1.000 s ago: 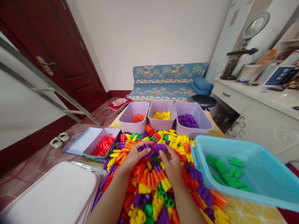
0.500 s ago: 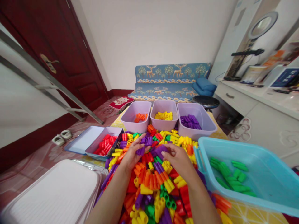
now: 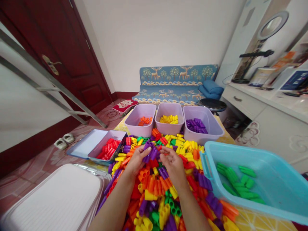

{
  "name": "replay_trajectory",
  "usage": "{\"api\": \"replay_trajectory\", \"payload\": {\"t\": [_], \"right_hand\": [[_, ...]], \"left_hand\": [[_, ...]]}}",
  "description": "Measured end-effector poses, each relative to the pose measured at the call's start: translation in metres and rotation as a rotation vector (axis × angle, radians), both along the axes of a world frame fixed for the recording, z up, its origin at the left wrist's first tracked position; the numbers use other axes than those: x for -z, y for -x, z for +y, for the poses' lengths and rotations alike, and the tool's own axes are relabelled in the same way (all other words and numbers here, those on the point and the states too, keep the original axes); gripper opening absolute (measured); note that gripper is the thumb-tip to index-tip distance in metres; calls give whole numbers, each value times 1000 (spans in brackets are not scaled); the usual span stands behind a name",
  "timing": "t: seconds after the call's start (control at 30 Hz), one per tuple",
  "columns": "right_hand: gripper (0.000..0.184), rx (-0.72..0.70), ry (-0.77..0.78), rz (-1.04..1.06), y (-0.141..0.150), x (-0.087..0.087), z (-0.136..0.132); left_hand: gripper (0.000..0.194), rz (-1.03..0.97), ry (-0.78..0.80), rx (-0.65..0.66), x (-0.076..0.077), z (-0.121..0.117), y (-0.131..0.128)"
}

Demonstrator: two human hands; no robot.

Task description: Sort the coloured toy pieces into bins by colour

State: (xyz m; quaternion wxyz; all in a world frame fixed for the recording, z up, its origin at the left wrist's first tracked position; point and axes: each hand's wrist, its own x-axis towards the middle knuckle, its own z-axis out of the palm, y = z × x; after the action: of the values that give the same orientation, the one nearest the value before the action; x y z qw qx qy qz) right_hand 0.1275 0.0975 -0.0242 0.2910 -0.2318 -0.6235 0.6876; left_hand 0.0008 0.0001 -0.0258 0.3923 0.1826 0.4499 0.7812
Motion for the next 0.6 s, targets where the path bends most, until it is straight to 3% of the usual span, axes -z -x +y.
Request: {"api": "replay_trajectory", "payload": {"t": [0.07, 0.2, 0.37, 0.6], "right_hand": [[48, -59, -59, -40, 2, 4, -6], [44, -31, -169, -74, 4, 9, -6], [35, 16, -137, -77, 3, 19, -2], [23, 55, -135, -48, 2, 18, -3]], "left_hand": [[40, 47, 24, 24, 3, 0, -1], [43, 128, 57, 109, 7, -1, -1], [51, 92, 40, 177, 4, -1, -2], [48, -18, 29, 137, 5, 1, -1]]}}
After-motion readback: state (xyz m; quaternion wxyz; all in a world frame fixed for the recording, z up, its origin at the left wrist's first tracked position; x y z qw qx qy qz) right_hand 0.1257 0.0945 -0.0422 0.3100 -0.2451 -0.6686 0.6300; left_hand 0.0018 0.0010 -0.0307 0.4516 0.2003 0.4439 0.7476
